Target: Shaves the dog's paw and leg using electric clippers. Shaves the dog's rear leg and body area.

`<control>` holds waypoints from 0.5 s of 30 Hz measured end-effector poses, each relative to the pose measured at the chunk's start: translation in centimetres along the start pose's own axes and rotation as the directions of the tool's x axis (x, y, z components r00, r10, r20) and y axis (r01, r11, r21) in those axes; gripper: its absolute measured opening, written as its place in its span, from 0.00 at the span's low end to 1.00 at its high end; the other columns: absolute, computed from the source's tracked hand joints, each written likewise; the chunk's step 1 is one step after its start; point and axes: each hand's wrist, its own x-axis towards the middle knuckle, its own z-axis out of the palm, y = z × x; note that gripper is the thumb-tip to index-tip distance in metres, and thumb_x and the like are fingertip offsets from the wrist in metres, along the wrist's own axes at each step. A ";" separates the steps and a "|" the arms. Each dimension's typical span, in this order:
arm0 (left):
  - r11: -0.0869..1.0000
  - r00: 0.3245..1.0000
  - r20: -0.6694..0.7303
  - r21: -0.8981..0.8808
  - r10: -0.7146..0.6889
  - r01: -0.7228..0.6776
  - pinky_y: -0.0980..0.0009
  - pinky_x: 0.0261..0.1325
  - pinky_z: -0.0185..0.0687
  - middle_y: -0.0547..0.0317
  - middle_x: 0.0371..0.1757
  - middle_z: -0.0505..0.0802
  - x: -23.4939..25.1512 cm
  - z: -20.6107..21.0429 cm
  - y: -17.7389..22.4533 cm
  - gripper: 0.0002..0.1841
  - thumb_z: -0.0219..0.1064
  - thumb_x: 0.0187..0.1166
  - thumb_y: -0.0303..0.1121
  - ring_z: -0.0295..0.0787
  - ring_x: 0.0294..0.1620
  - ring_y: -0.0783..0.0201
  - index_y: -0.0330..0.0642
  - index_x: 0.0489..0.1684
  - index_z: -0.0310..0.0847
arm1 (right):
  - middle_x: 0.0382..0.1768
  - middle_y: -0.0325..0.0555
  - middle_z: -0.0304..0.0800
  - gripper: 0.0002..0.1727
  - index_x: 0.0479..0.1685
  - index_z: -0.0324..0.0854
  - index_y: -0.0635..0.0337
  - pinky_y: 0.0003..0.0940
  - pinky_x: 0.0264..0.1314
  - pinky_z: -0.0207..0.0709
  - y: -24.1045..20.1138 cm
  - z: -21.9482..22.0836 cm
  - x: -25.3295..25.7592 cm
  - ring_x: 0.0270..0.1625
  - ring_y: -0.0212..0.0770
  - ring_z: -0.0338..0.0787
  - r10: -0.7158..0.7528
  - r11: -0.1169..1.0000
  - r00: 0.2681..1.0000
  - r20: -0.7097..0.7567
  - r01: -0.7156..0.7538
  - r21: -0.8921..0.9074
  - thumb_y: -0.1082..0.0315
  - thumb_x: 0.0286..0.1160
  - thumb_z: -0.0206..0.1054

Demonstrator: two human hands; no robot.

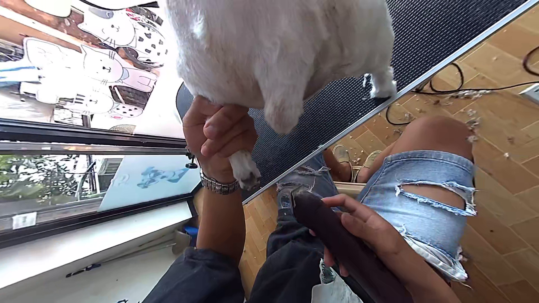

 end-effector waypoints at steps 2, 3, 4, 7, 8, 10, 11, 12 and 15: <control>1.000 1.000 0.014 0.016 -0.004 0.003 0.84 0.13 0.67 0.63 0.15 0.80 0.2 0.3 -0.2 0.11 0.56 0.79 0.33 0.74 0.09 0.75 0.34 0.36 0.80 | 0.47 0.59 0.92 0.22 0.72 0.73 0.57 0.40 0.28 0.93 0.2 0.0 0.0 0.35 0.49 0.97 -0.003 1.000 1.000 -0.005 0.003 -0.006 0.55 0.87 0.61; 1.000 1.000 0.026 0.023 -0.003 0.002 0.84 0.13 0.66 0.64 0.14 0.80 0.3 0.4 -0.3 0.11 0.56 0.80 0.33 0.74 0.09 0.76 0.35 0.36 0.81 | 0.48 0.59 0.92 0.22 0.72 0.73 0.58 0.40 0.29 0.94 0.2 0.1 -0.1 0.35 0.50 0.97 -0.010 1.000 1.000 -0.006 0.010 -0.023 0.55 0.87 0.61; 0.999 0.999 0.037 0.033 -0.007 0.006 0.84 0.13 0.67 0.64 0.14 0.80 0.3 0.4 -0.3 0.11 0.56 0.80 0.32 0.74 0.09 0.76 0.35 0.35 0.81 | 0.47 0.58 0.92 0.22 0.72 0.72 0.58 0.40 0.29 0.94 0.1 0.3 -0.2 0.35 0.49 0.97 -0.014 0.999 1.000 -0.015 0.013 -0.047 0.55 0.87 0.62; 0.998 0.998 0.058 0.059 -0.031 0.028 0.85 0.15 0.69 0.65 0.15 0.81 0.3 0.4 -0.4 0.12 0.56 0.82 0.33 0.75 0.11 0.77 0.35 0.38 0.82 | 0.47 0.56 0.93 0.23 0.72 0.72 0.59 0.41 0.30 0.94 -0.4 0.8 -0.5 0.35 0.49 0.97 -0.035 0.992 0.999 -0.035 0.031 -0.119 0.57 0.86 0.63; 0.997 0.997 0.068 0.070 -0.043 0.039 0.85 0.16 0.69 0.66 0.16 0.81 0.3 0.4 -0.3 0.12 0.56 0.82 0.33 0.75 0.11 0.77 0.36 0.38 0.82 | 0.46 0.56 0.93 0.22 0.72 0.72 0.59 0.40 0.29 0.94 -0.5 0.9 -0.6 0.35 0.48 0.97 -0.045 0.988 0.998 -0.043 0.038 -0.147 0.57 0.85 0.63; 0.988 0.996 0.067 0.147 -0.057 0.046 0.84 0.16 0.69 0.66 0.17 0.82 0.2 0.2 -0.1 0.11 0.56 0.82 0.32 0.74 0.11 0.77 0.38 0.37 0.83 | 0.46 0.55 0.93 0.23 0.72 0.72 0.60 0.41 0.30 0.94 -0.9 0.9 -0.9 0.35 0.48 0.97 -0.063 0.978 0.996 -0.056 0.051 -0.202 0.58 0.85 0.64; 0.974 0.998 0.039 0.223 -0.046 0.037 0.84 0.16 0.67 0.67 0.18 0.82 0.1 0.1 -0.1 0.10 0.56 0.81 0.31 0.73 0.11 0.78 0.40 0.36 0.84 | 0.46 0.55 0.93 0.23 0.72 0.72 0.60 0.41 0.30 0.94 -1.1 0.9 -1.1 0.35 0.48 0.97 -0.071 0.973 0.995 -0.070 0.054 -0.226 0.58 0.85 0.64; 0.944 1.000 -0.004 0.328 -0.027 0.027 0.85 0.15 0.67 0.68 0.18 0.82 0.0 -0.1 -0.1 0.11 0.55 0.81 0.31 0.72 0.11 0.79 0.43 0.34 0.84 | 0.45 0.54 0.93 0.23 0.72 0.72 0.60 0.41 0.30 0.94 -1.3 0.8 -1.4 0.35 0.48 0.97 -0.080 0.966 0.993 -0.088 0.055 -0.254 0.59 0.85 0.64; 0.802 0.984 -0.170 0.594 0.054 0.059 0.84 0.20 0.72 0.69 0.20 0.86 -0.2 -0.9 0.2 0.11 0.58 0.77 0.31 0.76 0.16 0.79 0.52 0.31 0.87 | 0.44 0.53 0.93 0.22 0.73 0.72 0.60 0.41 0.29 0.94 -1.9 0.4 -2.6 0.34 0.47 0.97 -0.116 0.946 0.983 -0.140 0.066 -0.318 0.61 0.85 0.61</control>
